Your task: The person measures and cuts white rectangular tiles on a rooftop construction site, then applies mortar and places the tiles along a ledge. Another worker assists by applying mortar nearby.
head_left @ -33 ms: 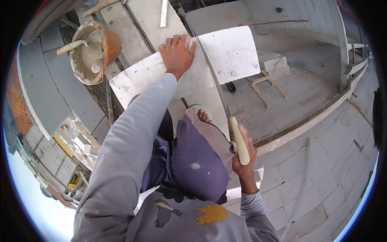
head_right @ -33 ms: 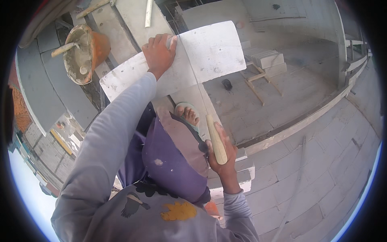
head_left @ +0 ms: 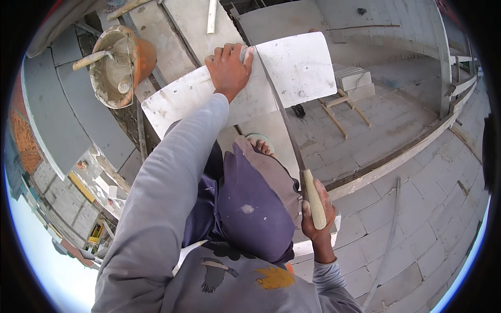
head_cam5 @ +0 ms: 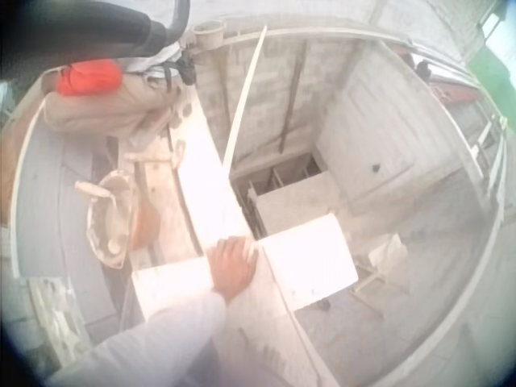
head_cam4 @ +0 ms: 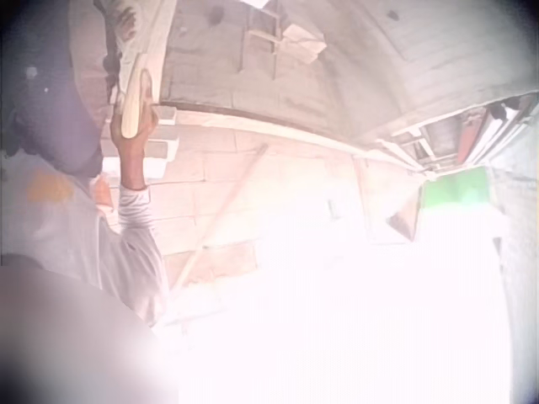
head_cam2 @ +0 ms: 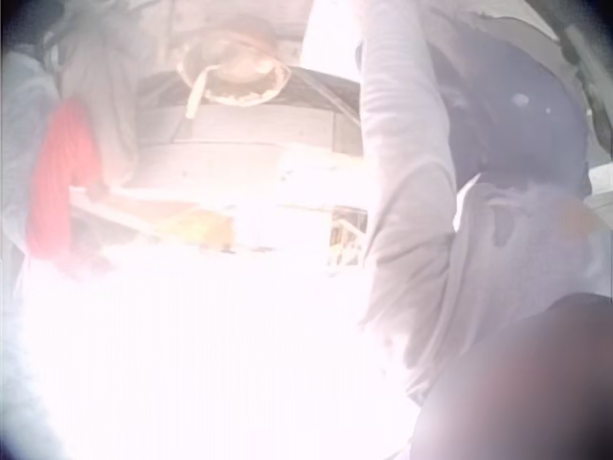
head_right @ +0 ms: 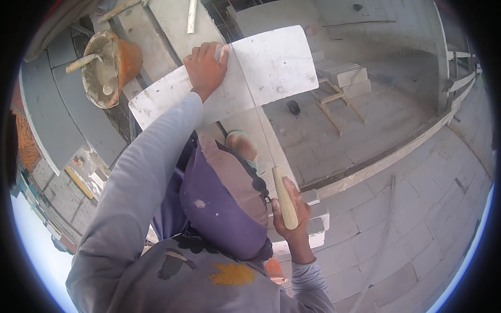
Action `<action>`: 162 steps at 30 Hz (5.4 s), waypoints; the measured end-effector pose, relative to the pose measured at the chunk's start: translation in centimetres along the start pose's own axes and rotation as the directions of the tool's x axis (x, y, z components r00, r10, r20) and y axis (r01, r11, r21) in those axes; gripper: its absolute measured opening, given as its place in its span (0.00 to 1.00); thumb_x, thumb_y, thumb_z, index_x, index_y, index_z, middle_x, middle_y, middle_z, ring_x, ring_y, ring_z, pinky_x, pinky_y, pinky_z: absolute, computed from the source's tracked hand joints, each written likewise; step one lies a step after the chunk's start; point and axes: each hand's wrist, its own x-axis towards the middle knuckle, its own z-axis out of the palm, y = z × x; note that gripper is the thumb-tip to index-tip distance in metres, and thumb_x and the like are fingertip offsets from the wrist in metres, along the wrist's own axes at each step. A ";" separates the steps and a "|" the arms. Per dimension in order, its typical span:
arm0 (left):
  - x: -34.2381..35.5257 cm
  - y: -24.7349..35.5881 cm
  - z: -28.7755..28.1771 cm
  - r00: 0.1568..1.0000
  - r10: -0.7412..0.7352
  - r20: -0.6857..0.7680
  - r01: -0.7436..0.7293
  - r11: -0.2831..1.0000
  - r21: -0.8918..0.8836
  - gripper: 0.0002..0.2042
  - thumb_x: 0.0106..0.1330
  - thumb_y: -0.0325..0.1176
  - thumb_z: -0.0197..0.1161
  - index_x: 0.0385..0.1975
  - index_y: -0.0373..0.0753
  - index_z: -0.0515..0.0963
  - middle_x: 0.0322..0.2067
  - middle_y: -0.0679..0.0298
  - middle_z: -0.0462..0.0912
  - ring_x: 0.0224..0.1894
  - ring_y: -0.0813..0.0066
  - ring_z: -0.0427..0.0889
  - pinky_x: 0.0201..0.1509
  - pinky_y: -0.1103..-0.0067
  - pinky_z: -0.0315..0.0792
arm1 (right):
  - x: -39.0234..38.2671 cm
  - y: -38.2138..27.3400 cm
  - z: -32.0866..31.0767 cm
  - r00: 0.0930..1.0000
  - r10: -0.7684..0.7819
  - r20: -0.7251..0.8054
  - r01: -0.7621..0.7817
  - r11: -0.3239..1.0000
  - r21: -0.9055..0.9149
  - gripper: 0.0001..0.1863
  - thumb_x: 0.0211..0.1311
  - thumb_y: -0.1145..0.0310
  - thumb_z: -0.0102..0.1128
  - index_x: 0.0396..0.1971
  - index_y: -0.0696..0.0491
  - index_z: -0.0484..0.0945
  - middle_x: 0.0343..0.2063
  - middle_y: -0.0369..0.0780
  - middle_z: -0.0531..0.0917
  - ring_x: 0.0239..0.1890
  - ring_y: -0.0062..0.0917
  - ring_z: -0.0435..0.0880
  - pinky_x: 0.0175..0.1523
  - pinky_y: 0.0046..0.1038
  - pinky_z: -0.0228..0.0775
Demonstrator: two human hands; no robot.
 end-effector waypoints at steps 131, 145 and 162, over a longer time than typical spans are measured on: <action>15.5 10.9 4.5 0.449 0.585 0.675 -0.102 0.784 -0.612 0.31 0.74 0.55 0.66 0.63 0.33 0.84 0.60 0.48 0.87 0.63 0.51 0.85 0.68 0.60 0.75 | 9.0 5.7 6.4 0.957 -0.150 -0.247 0.186 0.974 0.129 0.28 0.64 0.68 0.67 0.65 0.59 0.81 0.46 0.56 0.91 0.37 0.32 0.95 0.43 0.25 0.82; 14.3 11.8 -0.8 0.356 0.542 0.761 -0.016 0.818 -0.575 0.30 0.74 0.53 0.65 0.61 0.30 0.84 0.60 0.46 0.87 0.63 0.50 0.84 0.67 0.62 0.74 | 8.6 5.6 4.9 0.995 0.060 -0.083 -0.040 0.972 0.231 0.25 0.68 0.65 0.64 0.63 0.59 0.82 0.48 0.56 0.91 0.36 0.40 0.94 0.45 0.31 0.84; 14.5 13.8 3.3 0.540 0.470 0.698 -0.026 0.839 -0.544 0.36 0.76 0.48 0.67 0.76 0.30 0.67 0.71 0.46 0.76 0.73 0.52 0.75 0.77 0.61 0.69 | -1.1 6.3 0.0 0.999 0.033 -0.032 -0.024 0.969 0.245 0.29 0.68 0.59 0.64 0.63 0.62 0.82 0.37 0.46 0.91 0.25 0.28 0.88 0.36 0.27 0.77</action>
